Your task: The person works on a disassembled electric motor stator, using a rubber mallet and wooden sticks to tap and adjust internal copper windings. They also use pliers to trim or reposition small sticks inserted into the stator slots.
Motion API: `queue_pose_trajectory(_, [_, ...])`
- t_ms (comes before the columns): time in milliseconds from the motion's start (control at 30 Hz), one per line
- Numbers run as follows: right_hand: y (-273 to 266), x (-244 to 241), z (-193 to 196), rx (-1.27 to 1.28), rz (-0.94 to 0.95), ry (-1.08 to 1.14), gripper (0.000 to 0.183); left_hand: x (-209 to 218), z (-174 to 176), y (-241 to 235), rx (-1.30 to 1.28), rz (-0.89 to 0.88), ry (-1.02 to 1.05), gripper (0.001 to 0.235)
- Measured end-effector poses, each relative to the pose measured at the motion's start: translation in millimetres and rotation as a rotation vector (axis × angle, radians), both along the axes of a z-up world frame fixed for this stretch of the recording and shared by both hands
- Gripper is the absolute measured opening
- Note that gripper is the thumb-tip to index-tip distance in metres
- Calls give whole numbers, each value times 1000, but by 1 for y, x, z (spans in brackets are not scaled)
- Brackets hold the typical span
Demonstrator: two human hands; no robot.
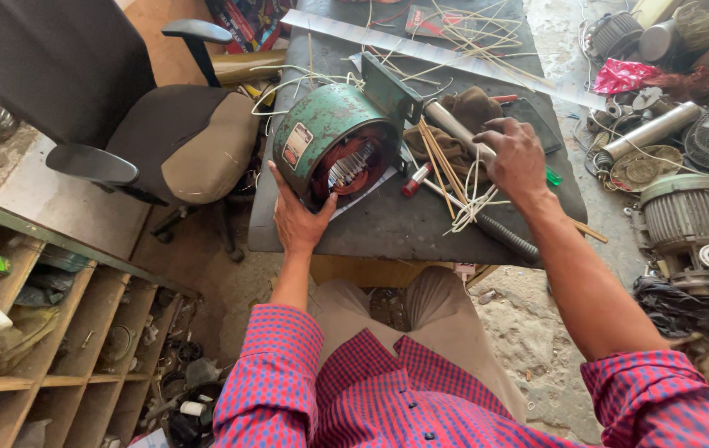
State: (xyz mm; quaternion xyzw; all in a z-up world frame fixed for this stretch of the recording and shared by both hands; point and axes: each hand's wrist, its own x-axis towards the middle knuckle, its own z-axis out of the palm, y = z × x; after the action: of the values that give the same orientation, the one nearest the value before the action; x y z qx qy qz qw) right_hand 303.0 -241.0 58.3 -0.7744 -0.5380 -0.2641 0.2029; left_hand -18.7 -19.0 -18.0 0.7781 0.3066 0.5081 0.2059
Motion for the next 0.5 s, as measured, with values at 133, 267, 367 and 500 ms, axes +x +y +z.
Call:
queue_pose_trajectory(133, [10,-9,-17,-253,2,324,25,1,-3,0,-64,-16,20,129])
queue_pose_trajectory(267, [18,-17,-28,-328,-68,303,32,1,-4,-1,-34,-31,10,128])
queue_pose_trajectory(367, [21,-21,-26,-363,-168,467,29,-1,1,-1,-16,-54,-1,128])
queue_pose_trajectory(500, [20,-22,-20,-334,-259,563,27,1,18,-20,164,167,5,127])
